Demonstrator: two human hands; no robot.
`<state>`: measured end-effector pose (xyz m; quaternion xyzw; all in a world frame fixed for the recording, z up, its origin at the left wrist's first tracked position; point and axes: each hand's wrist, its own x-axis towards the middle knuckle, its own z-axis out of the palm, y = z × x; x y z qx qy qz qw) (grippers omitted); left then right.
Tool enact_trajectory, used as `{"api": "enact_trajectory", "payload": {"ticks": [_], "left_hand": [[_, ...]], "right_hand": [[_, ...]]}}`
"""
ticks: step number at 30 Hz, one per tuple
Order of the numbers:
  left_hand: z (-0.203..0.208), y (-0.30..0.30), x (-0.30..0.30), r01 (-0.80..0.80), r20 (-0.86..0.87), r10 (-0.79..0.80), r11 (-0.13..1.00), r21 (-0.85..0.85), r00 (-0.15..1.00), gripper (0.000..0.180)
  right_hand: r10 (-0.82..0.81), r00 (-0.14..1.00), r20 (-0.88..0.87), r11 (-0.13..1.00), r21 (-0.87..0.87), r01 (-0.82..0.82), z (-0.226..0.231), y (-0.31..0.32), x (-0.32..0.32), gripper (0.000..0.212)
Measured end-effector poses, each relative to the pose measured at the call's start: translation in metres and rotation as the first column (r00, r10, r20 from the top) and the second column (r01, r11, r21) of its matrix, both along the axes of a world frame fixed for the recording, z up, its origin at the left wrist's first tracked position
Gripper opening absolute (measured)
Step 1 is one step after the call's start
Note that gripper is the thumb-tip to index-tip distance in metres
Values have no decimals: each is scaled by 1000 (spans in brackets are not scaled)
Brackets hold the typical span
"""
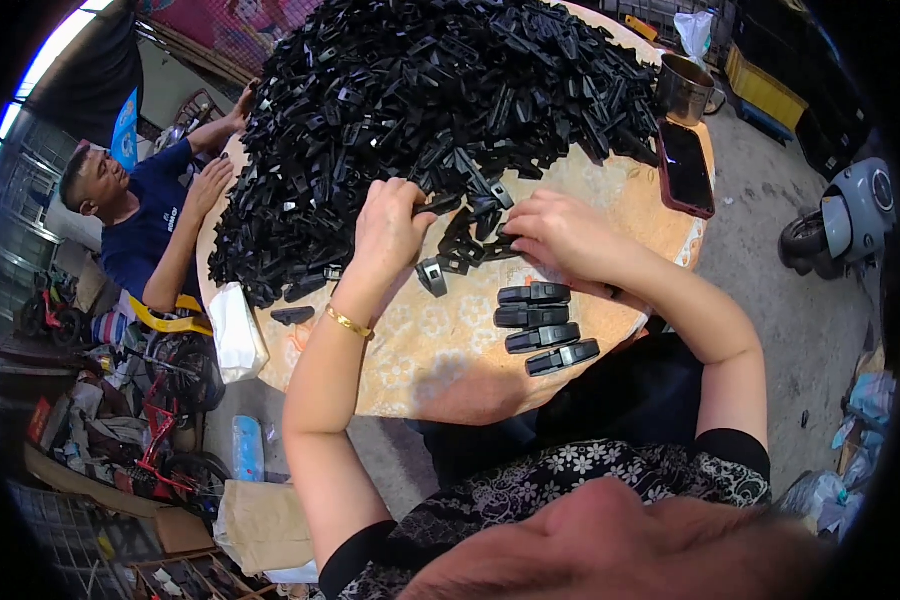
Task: The person assembles plastic clips by hand, picking pieces from a pile on the table, snapping the components together, and placing the assembled units on the table.
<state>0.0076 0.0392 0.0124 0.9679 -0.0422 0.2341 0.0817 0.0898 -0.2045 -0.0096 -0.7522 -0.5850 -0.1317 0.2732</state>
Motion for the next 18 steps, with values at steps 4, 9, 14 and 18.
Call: {"api": "enact_trajectory", "payload": {"ticks": [4, 9, 14, 18], "left_hand": [[-1, -9, -3, -63, -68, 59, 997, -49, 996, 23], [10, -50, -22, 215, 135, -208, 976, -38, 969, 25], [6, -79, -39, 464, -110, -483, 872, -157, 869, 27], [7, -85, -48, 430, -200, -479, 870, -243, 855, 28]], "right_hand": [[-84, 986, -145, 987, -147, 63, 1, -9, 7, 31], [30, 616, -788, 985, 127, 115, 3, -30, 4, 25], [-121, 714, -690, 990, -139, 33, 13, -57, 14, 23], [-96, 973, -210, 994, -72, 83, 10, -63, 8, 23]]}}
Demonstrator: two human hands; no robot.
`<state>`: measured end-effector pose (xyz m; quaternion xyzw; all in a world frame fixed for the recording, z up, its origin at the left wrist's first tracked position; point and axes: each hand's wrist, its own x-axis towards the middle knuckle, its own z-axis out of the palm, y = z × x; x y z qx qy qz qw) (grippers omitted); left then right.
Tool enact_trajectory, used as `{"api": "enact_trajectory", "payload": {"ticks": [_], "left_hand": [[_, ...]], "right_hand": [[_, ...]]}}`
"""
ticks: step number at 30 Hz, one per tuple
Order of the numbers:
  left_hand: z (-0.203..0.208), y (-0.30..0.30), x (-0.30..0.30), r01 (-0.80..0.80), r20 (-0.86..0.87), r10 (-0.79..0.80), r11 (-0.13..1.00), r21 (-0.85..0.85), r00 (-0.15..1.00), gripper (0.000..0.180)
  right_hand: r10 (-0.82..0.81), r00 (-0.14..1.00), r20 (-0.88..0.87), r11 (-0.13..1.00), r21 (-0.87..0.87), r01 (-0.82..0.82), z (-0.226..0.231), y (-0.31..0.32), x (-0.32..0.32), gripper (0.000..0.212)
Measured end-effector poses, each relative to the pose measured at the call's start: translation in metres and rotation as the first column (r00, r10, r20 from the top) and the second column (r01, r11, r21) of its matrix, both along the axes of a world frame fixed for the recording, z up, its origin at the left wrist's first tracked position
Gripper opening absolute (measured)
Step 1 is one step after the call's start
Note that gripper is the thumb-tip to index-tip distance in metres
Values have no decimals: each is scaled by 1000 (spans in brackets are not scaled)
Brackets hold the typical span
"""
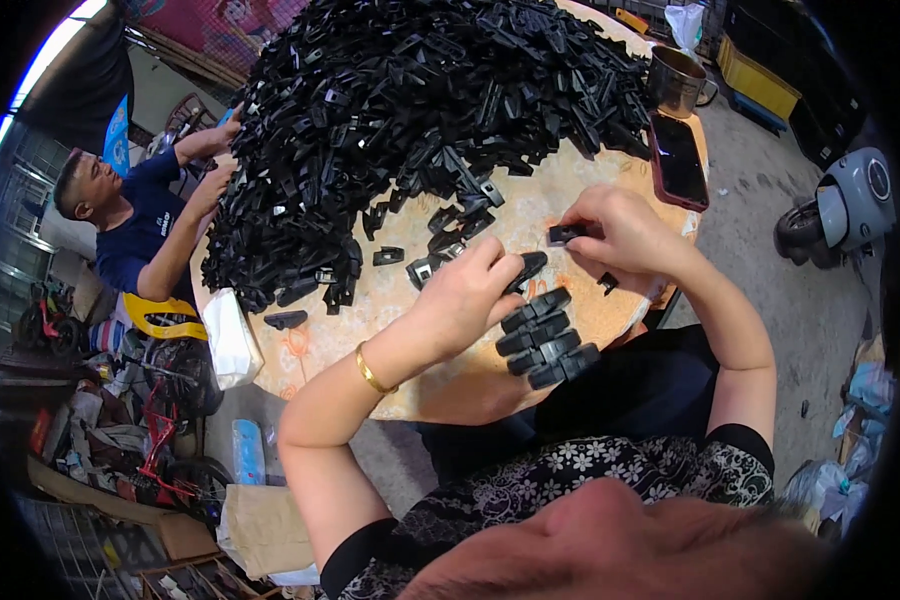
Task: The person assembles plastic clips by hand, picking pieces from a pile on the table, snapping the components together, and placing the assembled units on the table.
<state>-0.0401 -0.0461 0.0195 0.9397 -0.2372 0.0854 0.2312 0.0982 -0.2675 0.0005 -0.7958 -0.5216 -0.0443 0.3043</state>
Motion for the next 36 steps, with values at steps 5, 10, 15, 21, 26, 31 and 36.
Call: {"api": "enact_trajectory", "payload": {"ticks": [5, 10, 15, 21, 26, 31, 36], "left_hand": [[-5, -7, -7, -134, 223, 100, 980, 147, 970, 17], [-11, 3, 7, -340, 333, 248, 906, 252, 910, 14], [-3, -4, -3, -232, 20, 232, 973, 4, 973, 26], [-2, -4, -2, -52, -40, 48, 990, -130, 998, 36], [6, 9, 4, -116, 36, 115, 993, 31, 993, 43], [19, 16, 4, -178, 86, 163, 960, 216, 983, 36], [13, 24, 29, -16, 284, -33, 985, 169, 958, 33]], "right_hand": [[37, 945, -324, 991, -112, -78, 21, 7, -23, 24], [291, 862, -416, 922, -120, -369, 16, 4, -25, 22], [361, 817, -449, 889, -100, -448, 16, 4, -24, 23], [84, 967, -239, 970, -204, -134, 21, 2, -16, 24], [32, 976, -216, 976, -204, -78, 16, 3, -15, 25], [-5, 986, -168, 978, -208, -31, 14, 2, -15, 26], [-29, 985, -170, 980, -198, -6, 17, 5, -16, 26]]}}
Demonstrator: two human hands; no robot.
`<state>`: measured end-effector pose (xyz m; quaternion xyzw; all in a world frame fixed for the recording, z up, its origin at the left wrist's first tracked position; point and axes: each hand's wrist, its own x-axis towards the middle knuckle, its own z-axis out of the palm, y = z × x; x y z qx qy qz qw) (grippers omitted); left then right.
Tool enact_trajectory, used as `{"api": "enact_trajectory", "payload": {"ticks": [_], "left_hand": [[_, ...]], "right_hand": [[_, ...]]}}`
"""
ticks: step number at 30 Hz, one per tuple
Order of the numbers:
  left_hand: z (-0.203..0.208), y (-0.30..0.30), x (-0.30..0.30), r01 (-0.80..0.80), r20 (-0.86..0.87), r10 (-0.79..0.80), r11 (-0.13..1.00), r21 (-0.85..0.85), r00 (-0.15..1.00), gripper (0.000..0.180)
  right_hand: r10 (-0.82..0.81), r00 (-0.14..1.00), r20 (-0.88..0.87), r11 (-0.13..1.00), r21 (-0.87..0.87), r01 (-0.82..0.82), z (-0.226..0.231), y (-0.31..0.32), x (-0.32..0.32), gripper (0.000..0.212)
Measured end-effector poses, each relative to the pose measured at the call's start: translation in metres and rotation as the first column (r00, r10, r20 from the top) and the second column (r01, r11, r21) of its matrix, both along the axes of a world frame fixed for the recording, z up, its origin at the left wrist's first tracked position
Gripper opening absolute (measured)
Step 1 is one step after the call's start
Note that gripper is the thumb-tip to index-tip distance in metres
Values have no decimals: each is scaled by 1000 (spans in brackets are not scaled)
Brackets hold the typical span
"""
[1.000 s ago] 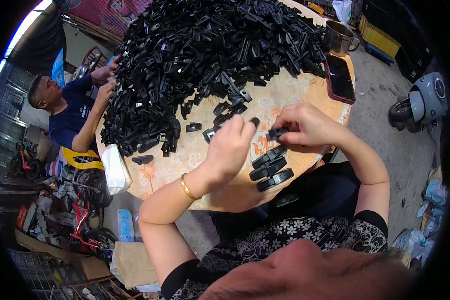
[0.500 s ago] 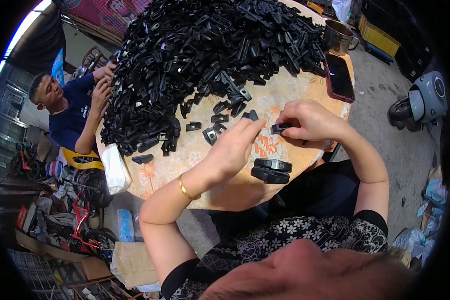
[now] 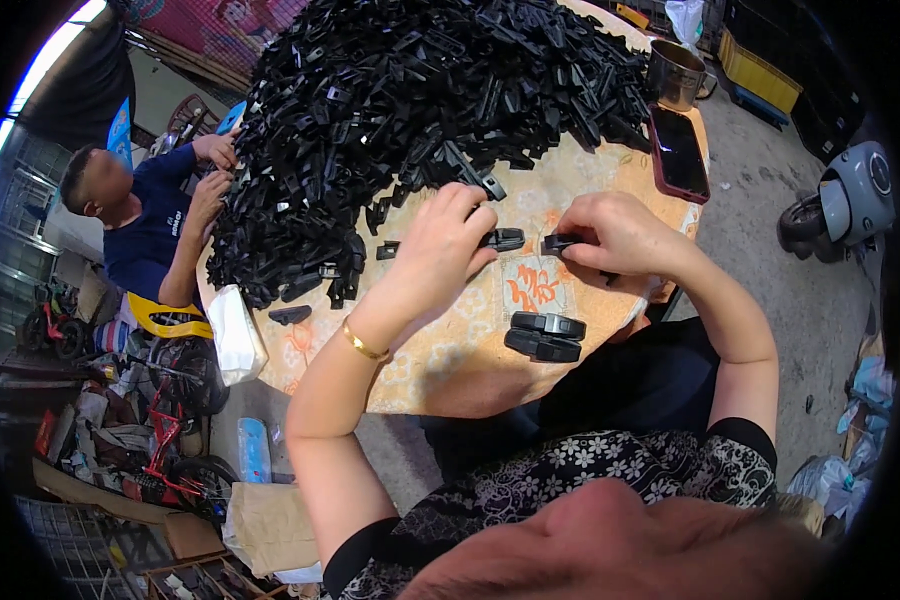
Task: The person assembles plastic clips by hand, picking pieces from a pile on the table, snapping the components together, and placing the assembled units on the table.
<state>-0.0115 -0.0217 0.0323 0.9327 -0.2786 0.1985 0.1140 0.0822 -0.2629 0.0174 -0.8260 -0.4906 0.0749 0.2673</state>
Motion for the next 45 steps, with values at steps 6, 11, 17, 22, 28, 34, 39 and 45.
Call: {"api": "enact_trajectory", "payload": {"ticks": [6, 11, 17, 22, 28, 34, 39, 45], "left_hand": [[-8, -21, -9, -100, -112, 83, 983, -155, 990, 30], [-27, -37, -16, -93, -194, 31, 943, -319, 981, 29], [-22, -20, -19, -232, -365, 129, 939, -253, 922, 20], [-20, -22, -18, -204, -331, 105, 937, -283, 938, 15], [-22, -26, -19, -175, -299, 84, 940, -292, 950, 13], [-22, -26, -15, -180, -322, 79, 937, -299, 944, 11], [-23, -25, -18, -210, -331, 112, 938, -276, 937, 10], [-21, -28, -15, -183, -362, 56, 928, -326, 931, 11]], "right_hand": [[-57, 997, -47, 947, 314, 69, -1, 0, 3, 26], [153, 986, 72, 895, 412, -169, -3, 1, 3, 25], [118, 991, 67, 984, 125, -126, 1, 0, -4, 22], [118, 990, 71, 986, 109, -126, 7, -7, -1, 19], [133, 991, -22, 991, -13, -133, 17, -16, 7, 24], [163, 985, -62, 985, 73, -158, 5, -18, 7, 22], [90, 987, 131, 995, 42, -96, 8, -14, -22, 21], [131, 986, 107, 978, 150, -147, -7, -6, -13, 19]]}}
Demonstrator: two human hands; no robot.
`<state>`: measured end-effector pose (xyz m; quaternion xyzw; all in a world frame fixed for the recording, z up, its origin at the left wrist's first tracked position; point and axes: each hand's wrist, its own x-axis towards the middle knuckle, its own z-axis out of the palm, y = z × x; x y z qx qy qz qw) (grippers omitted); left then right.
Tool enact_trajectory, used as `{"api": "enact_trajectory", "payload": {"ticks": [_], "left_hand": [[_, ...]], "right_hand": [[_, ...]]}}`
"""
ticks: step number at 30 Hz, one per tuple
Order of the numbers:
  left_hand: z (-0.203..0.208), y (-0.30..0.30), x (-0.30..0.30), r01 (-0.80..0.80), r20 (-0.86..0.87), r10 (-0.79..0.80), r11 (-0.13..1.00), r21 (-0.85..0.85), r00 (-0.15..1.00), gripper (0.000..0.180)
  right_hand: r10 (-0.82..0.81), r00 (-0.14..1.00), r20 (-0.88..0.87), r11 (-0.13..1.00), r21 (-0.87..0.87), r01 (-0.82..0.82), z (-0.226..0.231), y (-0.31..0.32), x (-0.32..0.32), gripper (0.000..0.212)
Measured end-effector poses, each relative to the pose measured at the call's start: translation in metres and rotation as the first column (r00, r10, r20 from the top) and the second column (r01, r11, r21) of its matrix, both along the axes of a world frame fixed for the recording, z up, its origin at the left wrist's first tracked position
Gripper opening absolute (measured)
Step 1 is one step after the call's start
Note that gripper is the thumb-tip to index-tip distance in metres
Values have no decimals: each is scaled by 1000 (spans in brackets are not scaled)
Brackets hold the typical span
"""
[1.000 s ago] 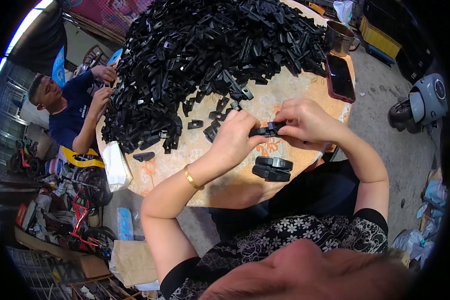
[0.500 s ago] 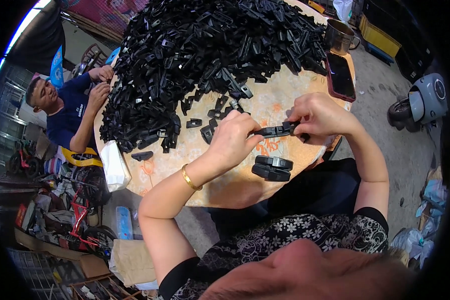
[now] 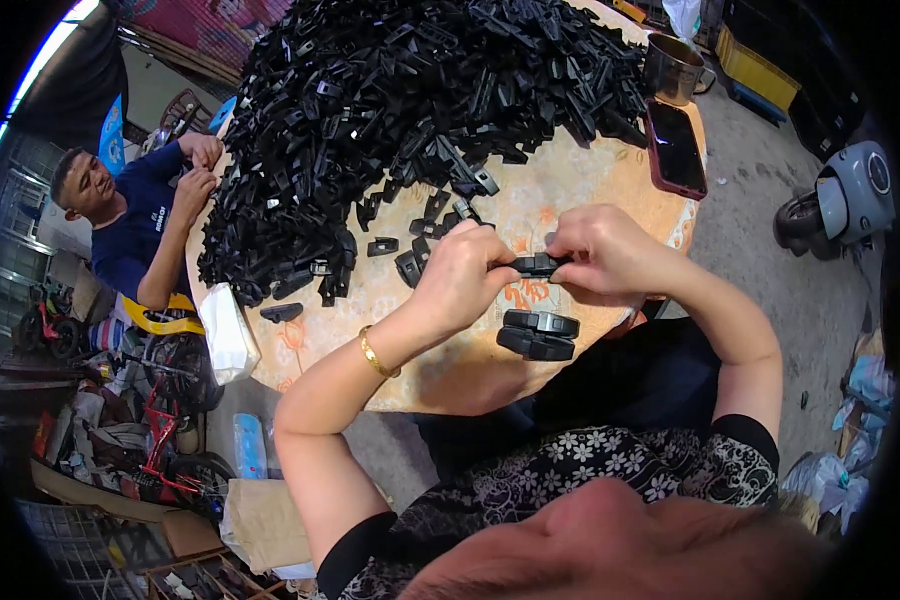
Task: The person assembles plastic clips by hand, picking pieces from a pile on the table, snapping the components together, and placing the assembled units on the table.
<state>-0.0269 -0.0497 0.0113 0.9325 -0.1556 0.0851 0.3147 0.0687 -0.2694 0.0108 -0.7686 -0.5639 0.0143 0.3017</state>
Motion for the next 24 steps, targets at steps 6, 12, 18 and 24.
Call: {"api": "enact_trajectory", "payload": {"ticks": [6, 12, 18, 24], "left_hand": [[-10, 6, -4, -23, 98, 23, 1000, 4, 995, 11], [12, 51, -26, -231, 397, 102, 928, 292, 912, 47], [-13, 175, -39, -842, 524, 670, 496, 211, 526, 67], [-30, 153, -5, -872, 453, 759, 481, 91, 467, 72]], "right_hand": [[20, 1000, -18, 999, 50, -19, 1, 23, -3, 23], [238, 909, -343, 943, -143, -300, 16, 12, -1, 26], [284, 944, -167, 950, -83, -301, 11, 42, -6, 35], [149, 943, 297, 986, 29, -165, -11, 104, -7, 50]]}}
